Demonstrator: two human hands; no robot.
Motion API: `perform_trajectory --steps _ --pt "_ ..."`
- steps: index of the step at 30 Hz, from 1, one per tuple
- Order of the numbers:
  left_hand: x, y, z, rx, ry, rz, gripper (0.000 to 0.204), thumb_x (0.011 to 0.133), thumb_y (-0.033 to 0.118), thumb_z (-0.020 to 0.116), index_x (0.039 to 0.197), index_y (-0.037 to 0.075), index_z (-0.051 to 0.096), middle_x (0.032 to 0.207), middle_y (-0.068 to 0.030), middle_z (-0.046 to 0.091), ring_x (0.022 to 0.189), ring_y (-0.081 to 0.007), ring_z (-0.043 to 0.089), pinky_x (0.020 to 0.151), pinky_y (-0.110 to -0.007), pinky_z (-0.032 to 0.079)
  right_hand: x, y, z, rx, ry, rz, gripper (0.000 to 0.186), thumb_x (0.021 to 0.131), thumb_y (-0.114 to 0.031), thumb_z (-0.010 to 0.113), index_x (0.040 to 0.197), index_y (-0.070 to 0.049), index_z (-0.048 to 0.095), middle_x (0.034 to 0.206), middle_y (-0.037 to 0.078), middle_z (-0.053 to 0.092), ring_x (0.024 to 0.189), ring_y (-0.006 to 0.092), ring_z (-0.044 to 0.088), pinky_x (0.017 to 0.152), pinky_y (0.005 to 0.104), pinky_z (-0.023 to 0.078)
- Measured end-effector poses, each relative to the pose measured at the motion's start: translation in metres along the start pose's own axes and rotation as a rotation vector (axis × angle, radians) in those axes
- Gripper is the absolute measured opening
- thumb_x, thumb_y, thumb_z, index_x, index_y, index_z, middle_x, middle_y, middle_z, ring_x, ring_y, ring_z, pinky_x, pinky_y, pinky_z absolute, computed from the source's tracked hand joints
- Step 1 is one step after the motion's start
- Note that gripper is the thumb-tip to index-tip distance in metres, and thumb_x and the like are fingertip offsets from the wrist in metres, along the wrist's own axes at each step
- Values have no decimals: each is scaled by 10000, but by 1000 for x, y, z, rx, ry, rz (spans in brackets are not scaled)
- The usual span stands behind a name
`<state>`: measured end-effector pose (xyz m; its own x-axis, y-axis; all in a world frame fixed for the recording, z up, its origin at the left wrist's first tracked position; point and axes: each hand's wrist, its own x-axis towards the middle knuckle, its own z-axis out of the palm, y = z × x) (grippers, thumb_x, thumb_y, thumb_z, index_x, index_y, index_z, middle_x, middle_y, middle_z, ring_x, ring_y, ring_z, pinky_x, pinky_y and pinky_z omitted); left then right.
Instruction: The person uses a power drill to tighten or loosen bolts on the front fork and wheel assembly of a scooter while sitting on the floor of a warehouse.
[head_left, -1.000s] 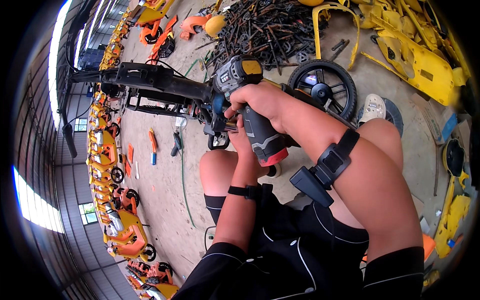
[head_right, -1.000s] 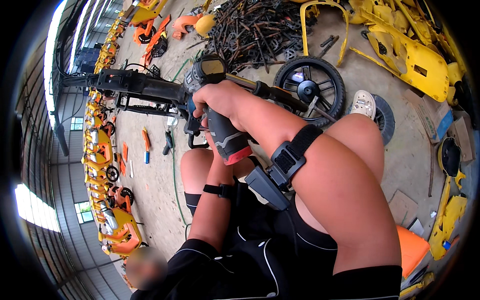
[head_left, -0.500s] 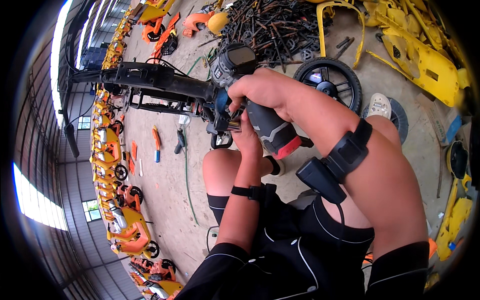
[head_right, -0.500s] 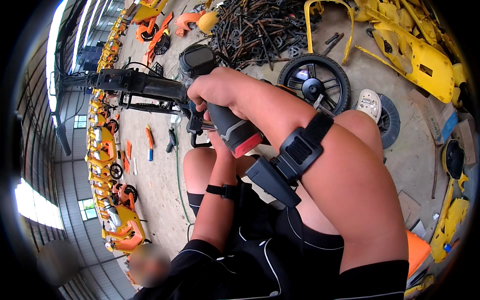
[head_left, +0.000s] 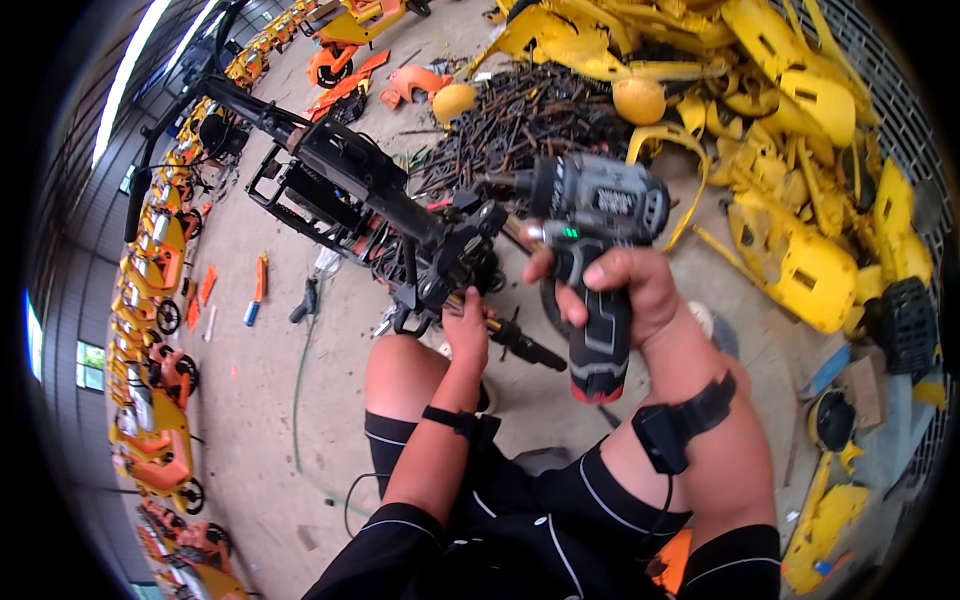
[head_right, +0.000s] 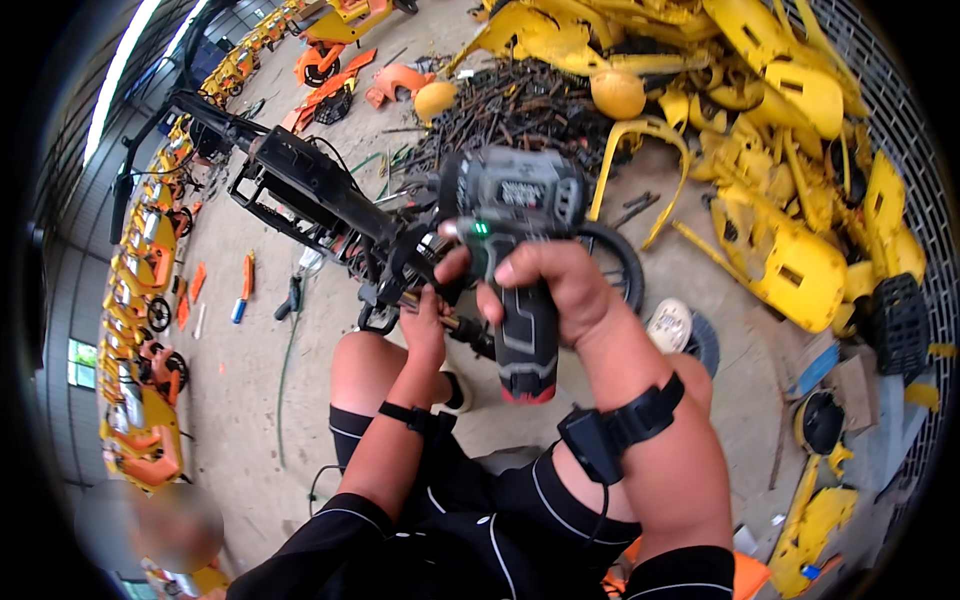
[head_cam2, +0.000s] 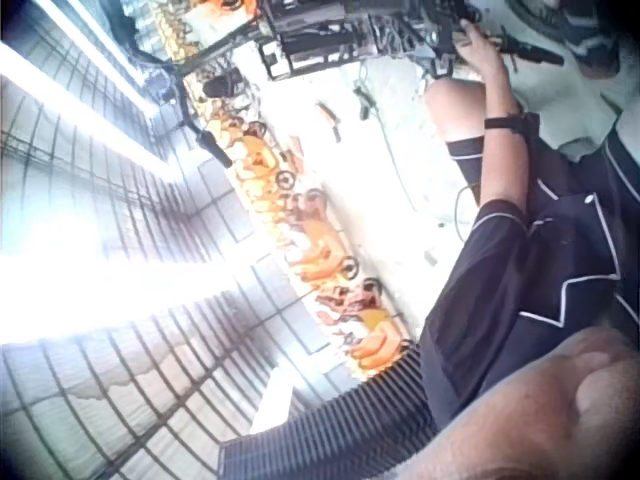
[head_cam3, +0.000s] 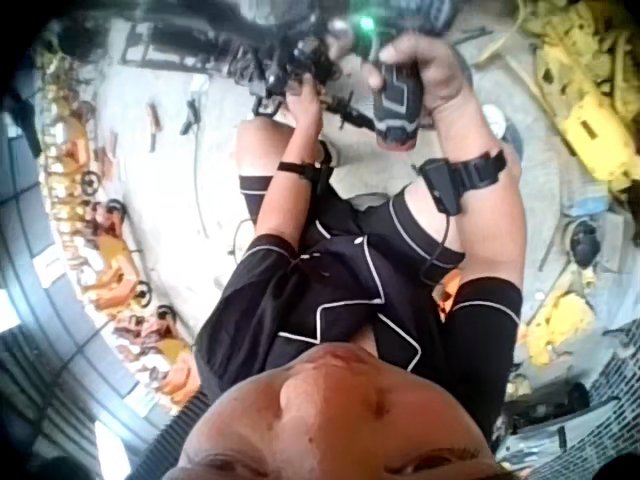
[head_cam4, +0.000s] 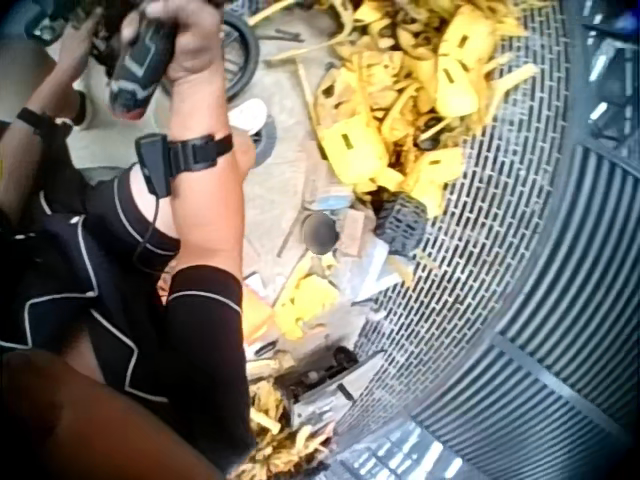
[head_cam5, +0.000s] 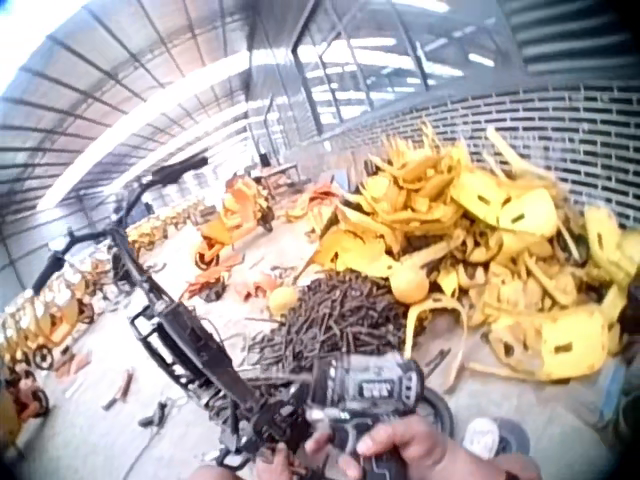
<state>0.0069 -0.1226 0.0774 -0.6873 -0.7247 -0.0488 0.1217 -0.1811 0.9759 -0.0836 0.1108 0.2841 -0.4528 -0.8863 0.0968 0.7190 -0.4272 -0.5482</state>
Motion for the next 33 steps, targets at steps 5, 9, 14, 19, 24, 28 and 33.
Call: perform_trajectory --steps 5,9,14,19,24,28,33 --pt "-4 5 4 -19 51 -10 185 985 189 602 895 64 499 647 -26 525 523 -129 528 512 -275 463 -26 3 13 28 -46 -25 793 634 -123 652 1361 115 446 1036 268 647 602 249 638 601 303 542" --pt "-4 6 3 -15 55 -13 178 984 186 601 915 55 503 661 -32 535 535 -133 535 515 -282 448 -41 1 25 68 -72 -51 792 623 -100 644 1353 130 441 1004 282 641 586 264 625 582 303 536" --pt "-7 6 1 -20 74 -28 185 985 200 597 910 62 498 656 -27 526 539 -130 540 524 -277 461 -46 4 26 108 -125 -115 761 621 -96 637 1325 127 452 990 271 640 582 260 618 572 315 517" --pt "-8 11 2 29 40 -40 168 997 170 565 893 77 471 669 -27 507 556 -131 515 560 -293 465 -45 3 25 17 -54 -139 726 642 -116 639 1310 110 465 975 226 647 596 241 619 601 316 507" --pt "-7 12 6 69 55 -12 172 995 166 562 873 78 478 655 -15 502 549 -123 508 554 -290 458 -24 14 2 -287 320 -41 464 816 -134 596 1241 46 546 889 119 650 644 185 627 617 285 513" --pt "-5 7 1 69 70 -1 201 994 185 567 837 79 500 654 -11 510 546 -120 508 545 -289 451 7 33 -12 -397 414 16 363 815 -92 589 1156 29 586 881 112 679 637 170 634 580 287 526" --pt "-6 8 -1 48 53 -8 212 994 205 577 837 76 515 638 -11 513 535 -113 508 551 -281 475 34 55 -21 -355 492 103 302 811 -81 569 1088 18 636 837 102 683 621 156 628 570 293 523"
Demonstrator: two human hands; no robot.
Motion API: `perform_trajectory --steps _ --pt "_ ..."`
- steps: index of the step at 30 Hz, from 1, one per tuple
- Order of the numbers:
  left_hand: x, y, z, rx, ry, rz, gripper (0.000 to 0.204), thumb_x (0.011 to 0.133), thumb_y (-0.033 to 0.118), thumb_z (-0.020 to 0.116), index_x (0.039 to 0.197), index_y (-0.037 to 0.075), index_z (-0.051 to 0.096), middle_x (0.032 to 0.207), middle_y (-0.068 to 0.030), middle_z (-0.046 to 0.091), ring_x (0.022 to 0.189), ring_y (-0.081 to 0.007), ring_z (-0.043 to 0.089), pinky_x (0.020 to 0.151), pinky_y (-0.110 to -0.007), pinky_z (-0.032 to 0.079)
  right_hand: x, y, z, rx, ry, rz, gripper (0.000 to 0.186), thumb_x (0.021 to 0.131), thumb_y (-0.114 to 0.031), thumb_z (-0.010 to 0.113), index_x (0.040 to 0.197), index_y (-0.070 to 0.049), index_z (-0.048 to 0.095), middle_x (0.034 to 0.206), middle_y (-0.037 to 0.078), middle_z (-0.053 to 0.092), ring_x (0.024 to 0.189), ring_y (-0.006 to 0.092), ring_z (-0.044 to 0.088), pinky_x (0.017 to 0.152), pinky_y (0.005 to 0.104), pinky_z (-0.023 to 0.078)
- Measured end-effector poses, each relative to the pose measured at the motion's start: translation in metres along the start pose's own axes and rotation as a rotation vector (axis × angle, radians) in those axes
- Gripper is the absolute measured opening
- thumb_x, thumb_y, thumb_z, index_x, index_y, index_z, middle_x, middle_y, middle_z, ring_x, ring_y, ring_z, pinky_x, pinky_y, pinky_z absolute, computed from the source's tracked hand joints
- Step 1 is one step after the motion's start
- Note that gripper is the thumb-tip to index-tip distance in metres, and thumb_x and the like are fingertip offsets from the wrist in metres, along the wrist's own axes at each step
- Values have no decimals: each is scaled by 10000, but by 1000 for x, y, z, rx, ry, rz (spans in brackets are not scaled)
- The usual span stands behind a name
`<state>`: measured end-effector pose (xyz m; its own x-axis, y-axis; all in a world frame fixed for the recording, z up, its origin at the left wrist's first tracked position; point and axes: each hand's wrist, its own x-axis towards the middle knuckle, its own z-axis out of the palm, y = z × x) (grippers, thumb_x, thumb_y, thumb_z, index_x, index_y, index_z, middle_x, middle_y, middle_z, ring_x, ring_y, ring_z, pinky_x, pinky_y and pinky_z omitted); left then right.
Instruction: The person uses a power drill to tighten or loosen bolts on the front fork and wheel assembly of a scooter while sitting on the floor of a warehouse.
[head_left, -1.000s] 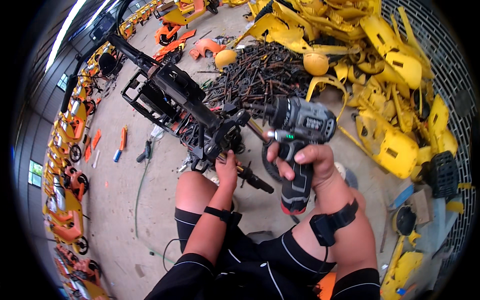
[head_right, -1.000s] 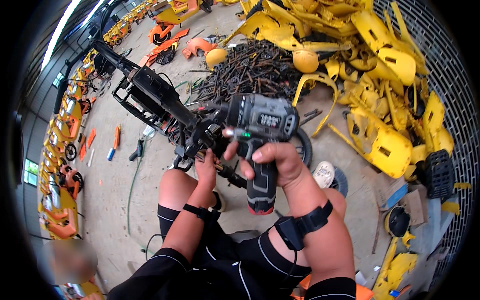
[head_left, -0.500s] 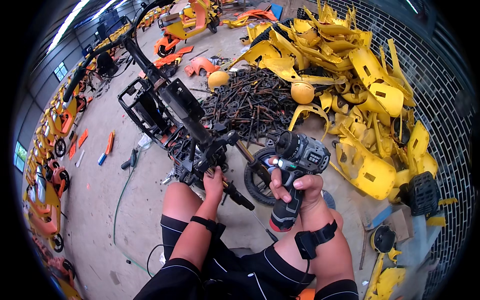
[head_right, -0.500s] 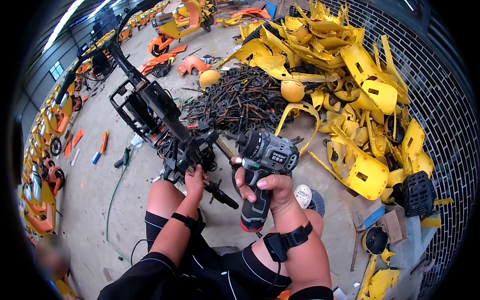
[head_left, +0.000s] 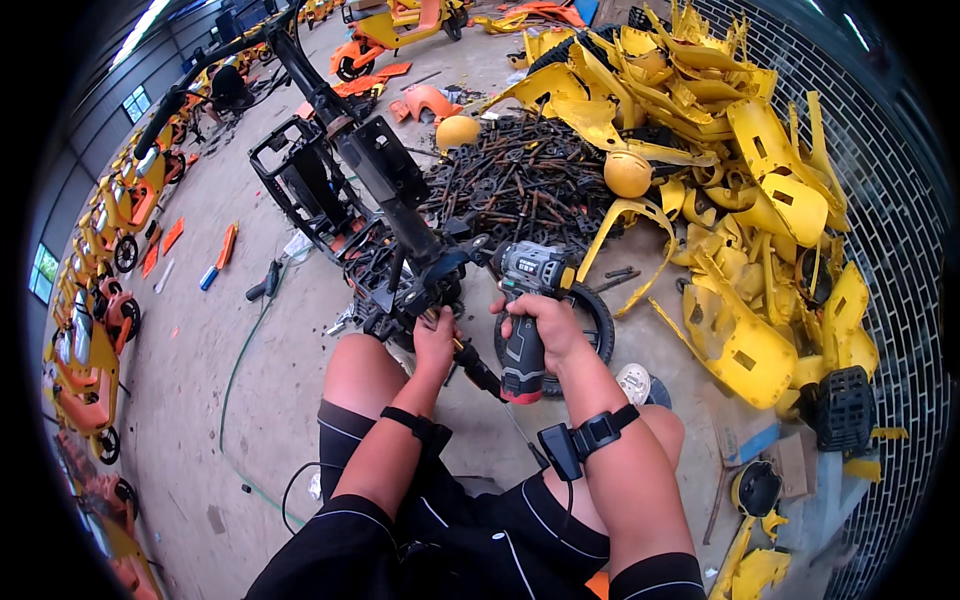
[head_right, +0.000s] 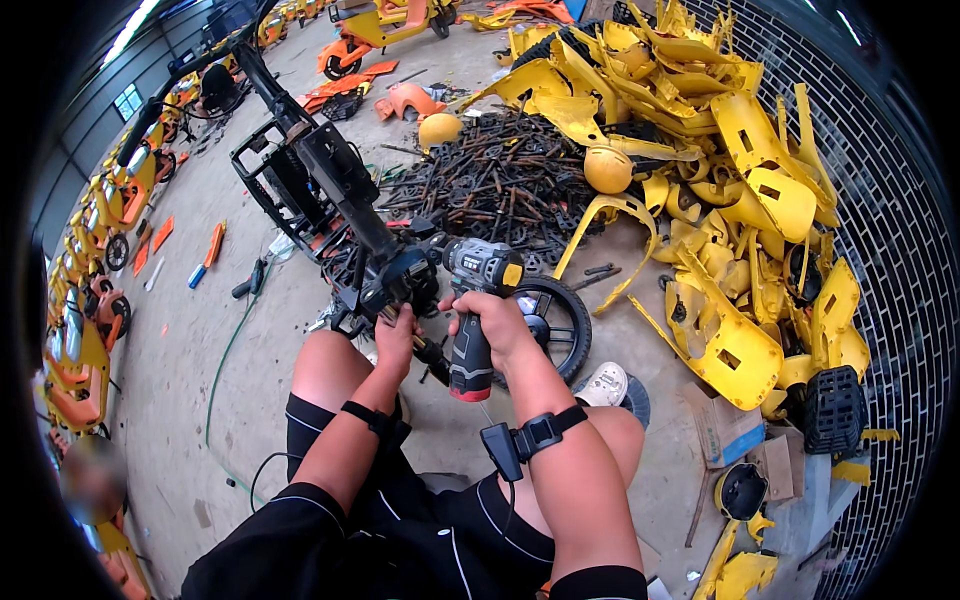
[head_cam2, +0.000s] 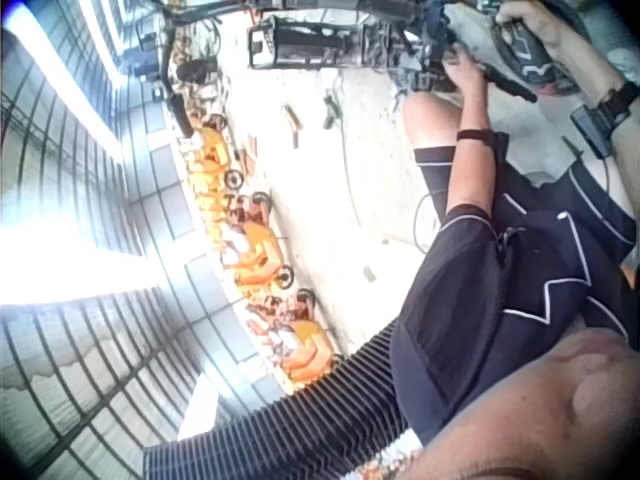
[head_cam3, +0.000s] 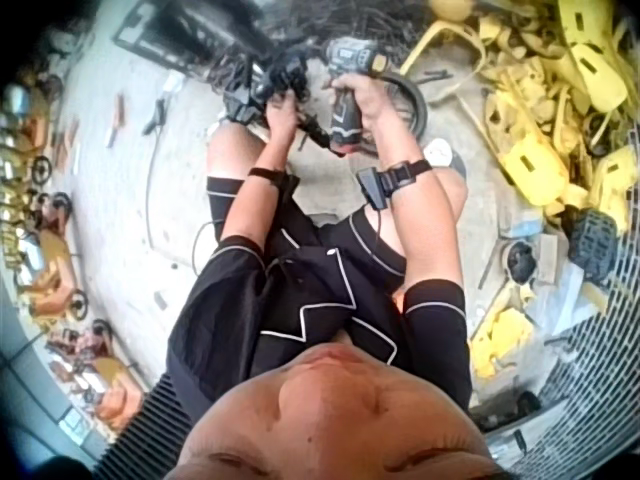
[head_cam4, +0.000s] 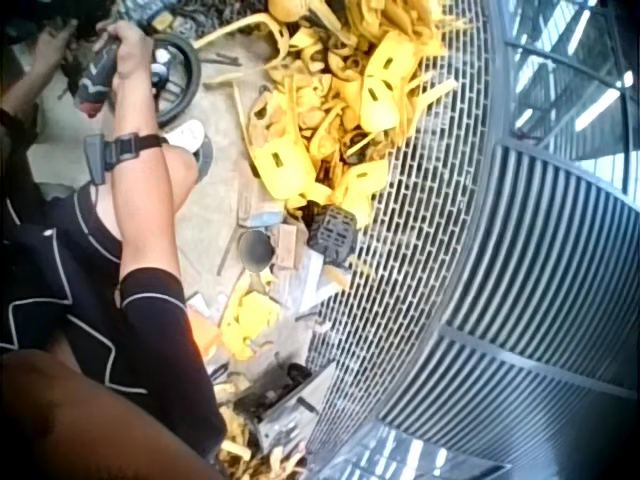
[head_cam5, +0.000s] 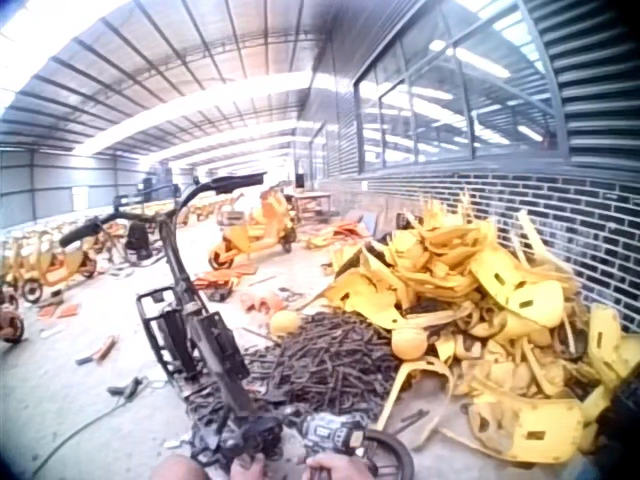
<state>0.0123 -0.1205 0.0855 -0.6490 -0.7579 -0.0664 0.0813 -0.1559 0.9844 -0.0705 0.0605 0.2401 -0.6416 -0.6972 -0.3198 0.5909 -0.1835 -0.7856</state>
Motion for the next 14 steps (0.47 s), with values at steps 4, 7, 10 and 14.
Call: perform_trajectory --steps 4,7,10,14 --pt "-3 4 2 26 20 -28 226 994 207 582 824 77 510 630 -8 513 536 -113 513 537 -274 467 4 2 2 -107 15 50 216 807 -96 568 947 19 686 720 84 661 604 151 623 565 283 509" --pt "0 2 0 20 -8 -6 226 992 207 586 821 79 511 633 -7 514 539 -113 517 536 -275 464 2 2 7 -117 41 48 199 802 -100 567 893 20 697 683 74 649 597 151 621 569 280 505" --pt "-1 2 1 13 1 -21 222 987 210 596 826 80 516 641 -7 519 542 -114 521 537 -277 464 7 7 2 -126 56 31 195 794 -98 577 892 25 692 721 78 660 601 153 623 561 286 501" --pt "0 2 -1 38 11 -12 231 976 231 617 839 74 518 656 -8 530 557 -119 538 547 -282 476 11 13 -2 -148 48 17 194 782 -120 604 880 23 693 781 82 684 606 155 628 558 294 500"
